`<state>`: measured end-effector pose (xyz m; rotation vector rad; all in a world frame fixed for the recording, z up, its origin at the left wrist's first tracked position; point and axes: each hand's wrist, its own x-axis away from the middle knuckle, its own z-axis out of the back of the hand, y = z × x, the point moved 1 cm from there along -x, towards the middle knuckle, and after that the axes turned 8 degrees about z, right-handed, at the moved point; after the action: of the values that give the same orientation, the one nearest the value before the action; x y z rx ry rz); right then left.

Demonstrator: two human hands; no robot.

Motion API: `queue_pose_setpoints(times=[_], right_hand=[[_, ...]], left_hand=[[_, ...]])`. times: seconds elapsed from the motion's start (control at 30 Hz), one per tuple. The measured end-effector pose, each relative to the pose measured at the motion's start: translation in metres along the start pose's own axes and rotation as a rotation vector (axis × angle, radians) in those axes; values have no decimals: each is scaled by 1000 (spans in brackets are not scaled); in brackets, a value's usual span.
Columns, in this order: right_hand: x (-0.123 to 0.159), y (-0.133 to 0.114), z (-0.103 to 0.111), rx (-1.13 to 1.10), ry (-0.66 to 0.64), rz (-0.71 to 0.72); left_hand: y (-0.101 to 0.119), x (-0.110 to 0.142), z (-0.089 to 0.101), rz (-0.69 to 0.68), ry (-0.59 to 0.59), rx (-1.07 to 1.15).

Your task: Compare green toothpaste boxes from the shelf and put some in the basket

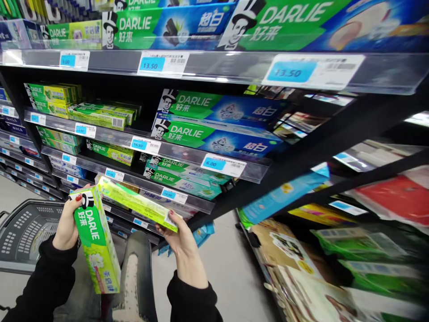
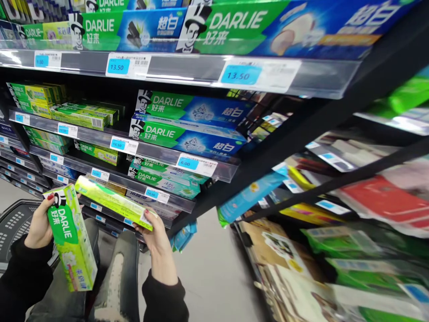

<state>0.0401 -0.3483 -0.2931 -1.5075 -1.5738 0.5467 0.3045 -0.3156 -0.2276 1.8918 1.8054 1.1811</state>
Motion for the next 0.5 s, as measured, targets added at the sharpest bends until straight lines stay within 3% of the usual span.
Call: queue_pose_setpoints(times=[0.13,0.3,0.4,0.5], right_hand=[[29,12,4,-48,76,245],[81,56,-8,258,-75,694],[96,78,-19,493,-248,832],[95,85,-23,606,-383,865]], left_hand=[[-4,-4,0,-100,103,43],[-23,-26,17,-255,288,156],[-33,-33,28,-167,303,200],[-35,-32,38,-51,267,214]])
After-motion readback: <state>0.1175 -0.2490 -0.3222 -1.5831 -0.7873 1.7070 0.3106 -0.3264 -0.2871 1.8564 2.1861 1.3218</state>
